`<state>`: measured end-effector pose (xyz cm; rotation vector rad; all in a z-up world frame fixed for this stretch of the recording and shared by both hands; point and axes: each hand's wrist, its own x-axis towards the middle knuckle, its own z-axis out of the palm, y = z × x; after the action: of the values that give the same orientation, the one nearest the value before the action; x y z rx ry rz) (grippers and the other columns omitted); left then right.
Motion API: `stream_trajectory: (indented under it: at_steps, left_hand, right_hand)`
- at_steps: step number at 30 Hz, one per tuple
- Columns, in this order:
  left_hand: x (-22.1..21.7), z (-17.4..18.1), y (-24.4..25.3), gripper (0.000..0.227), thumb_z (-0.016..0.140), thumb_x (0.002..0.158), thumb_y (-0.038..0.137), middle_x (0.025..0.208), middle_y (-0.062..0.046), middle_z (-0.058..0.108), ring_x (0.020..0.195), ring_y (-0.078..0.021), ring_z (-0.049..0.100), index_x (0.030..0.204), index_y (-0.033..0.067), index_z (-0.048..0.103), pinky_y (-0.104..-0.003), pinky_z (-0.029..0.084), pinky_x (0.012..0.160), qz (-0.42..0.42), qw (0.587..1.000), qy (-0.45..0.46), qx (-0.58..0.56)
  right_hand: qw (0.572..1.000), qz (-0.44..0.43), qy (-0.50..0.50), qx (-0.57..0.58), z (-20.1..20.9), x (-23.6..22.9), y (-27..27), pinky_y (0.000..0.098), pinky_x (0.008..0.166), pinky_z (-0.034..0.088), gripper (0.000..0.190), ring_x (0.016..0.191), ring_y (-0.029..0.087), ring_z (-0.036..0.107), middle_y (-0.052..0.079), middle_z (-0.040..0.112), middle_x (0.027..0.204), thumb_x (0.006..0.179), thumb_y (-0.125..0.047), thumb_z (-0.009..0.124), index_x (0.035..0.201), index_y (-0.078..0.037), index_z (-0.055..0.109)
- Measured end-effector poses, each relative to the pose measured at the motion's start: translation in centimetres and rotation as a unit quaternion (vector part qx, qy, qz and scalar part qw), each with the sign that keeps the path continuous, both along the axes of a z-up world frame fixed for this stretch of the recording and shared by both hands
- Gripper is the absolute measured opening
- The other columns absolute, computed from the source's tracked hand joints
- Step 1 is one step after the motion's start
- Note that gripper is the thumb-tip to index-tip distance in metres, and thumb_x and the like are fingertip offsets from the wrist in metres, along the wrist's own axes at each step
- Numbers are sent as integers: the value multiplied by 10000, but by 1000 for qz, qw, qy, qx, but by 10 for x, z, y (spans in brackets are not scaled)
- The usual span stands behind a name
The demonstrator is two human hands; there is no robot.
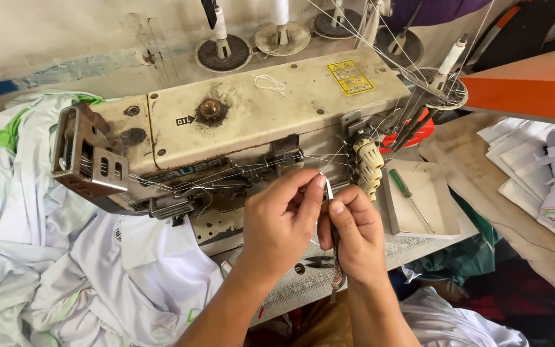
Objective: Threading an industrial overlock sewing machine using tweezers to guide thread through various tensioners and guides.
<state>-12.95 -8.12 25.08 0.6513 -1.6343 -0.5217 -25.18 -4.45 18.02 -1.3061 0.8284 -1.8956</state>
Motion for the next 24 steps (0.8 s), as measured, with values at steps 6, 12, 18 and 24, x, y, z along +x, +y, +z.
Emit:
stream_trajectory:
  at_steps: [6, 12, 18, 24]
  left_hand:
    - [8, -12, -1, 109, 649, 921, -17, 550, -83, 618, 394, -162, 561, 859, 36, 721, -258, 464, 321, -41, 998, 49, 1]
    - [44, -91, 16, 196, 525, 1009, 52, 647, -32, 607, 444, -96, 483, 838, 47, 621, -227, 357, 344, -126, 985, -113, 13]
    - [45, -162, 21, 154, 547, 1014, 175, 700, -28, 672, 552, -195, 577, 911, 131, 653, -365, 448, 550, -245, 904, -245, 249]
    - [34, -165, 19, 152, 511, 931, 232, 839, -39, 684, 741, -247, 645, 985, 146, 624, -373, 490, 724, -417, 819, -312, 240]
  right_hand:
    - [999, -15, -13, -29, -3, -2, -7, 243, 466, 416, 192, 384, 153, 470, 103, 525, 428, 1068, -97, 491, 935, 14, 576]
    - [999, -45, -4, 14, 18, 6, -10, 236, 477, 341, 192, 440, 107, 401, 52, 481, 499, 1085, -206, 491, 936, -88, 520]
    - [993, -99, -35, 45, 5, 20, -25, 240, 481, 356, 200, 450, 113, 435, 50, 468, 498, 1082, -223, 505, 947, -79, 539]
    - [989, -126, -72, 17, 4, 30, -30, 256, 496, 329, 200, 463, 126, 407, 45, 442, 497, 1086, -221, 498, 959, -71, 532]
